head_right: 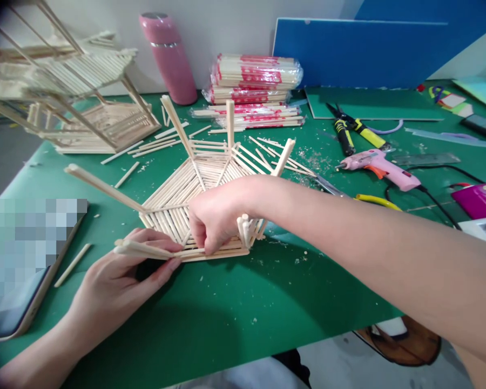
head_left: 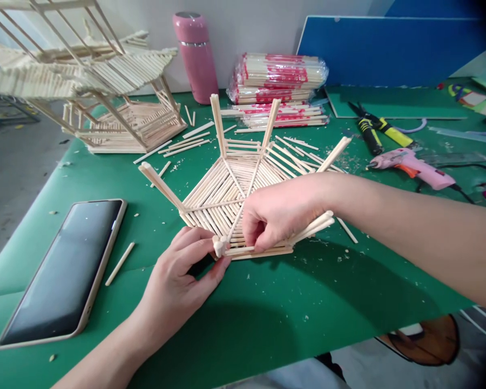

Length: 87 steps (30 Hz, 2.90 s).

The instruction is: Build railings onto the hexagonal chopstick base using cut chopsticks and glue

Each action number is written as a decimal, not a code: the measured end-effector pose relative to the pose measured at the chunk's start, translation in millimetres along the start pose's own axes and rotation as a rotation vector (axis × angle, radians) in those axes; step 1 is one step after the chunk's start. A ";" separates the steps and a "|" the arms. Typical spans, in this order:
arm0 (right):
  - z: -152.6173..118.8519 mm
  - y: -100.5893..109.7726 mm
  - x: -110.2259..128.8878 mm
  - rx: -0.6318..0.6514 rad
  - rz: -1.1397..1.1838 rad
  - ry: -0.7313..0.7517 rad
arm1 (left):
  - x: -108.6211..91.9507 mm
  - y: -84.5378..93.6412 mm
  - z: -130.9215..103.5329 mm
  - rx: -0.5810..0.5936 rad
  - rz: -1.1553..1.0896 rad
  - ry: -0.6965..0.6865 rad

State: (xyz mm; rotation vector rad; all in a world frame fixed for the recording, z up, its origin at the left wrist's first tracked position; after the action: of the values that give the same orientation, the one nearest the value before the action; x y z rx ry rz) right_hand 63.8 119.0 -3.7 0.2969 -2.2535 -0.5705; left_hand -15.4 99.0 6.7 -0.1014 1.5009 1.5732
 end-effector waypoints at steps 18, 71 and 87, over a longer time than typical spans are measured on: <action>2.4 -2.7 5.3 0.013 0.002 0.071 | -2.5 2.1 5.2 0.012 -0.071 0.020; -3.1 4.3 -3.5 -0.049 0.034 0.034 | 0.0 1.6 5.3 0.024 -0.115 0.052; -1.6 3.9 -5.0 -0.090 0.066 0.070 | 1.1 0.6 4.7 0.001 -0.184 0.069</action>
State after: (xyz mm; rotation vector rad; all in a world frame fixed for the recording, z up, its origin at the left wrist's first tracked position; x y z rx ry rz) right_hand 68.2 123.9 -4.0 0.1939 -2.1553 -0.6161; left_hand -14.0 103.6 7.7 -0.2882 1.5001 1.4339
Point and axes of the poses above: each hand's wrist, its own z-axis towards the middle knuckle, its own y-axis out of the back of the hand, x = y × z, the point moved 9 cm from there along z, towards the middle knuckle, and after that the axes turned 2 degrees about z, right-handed, at the moved point
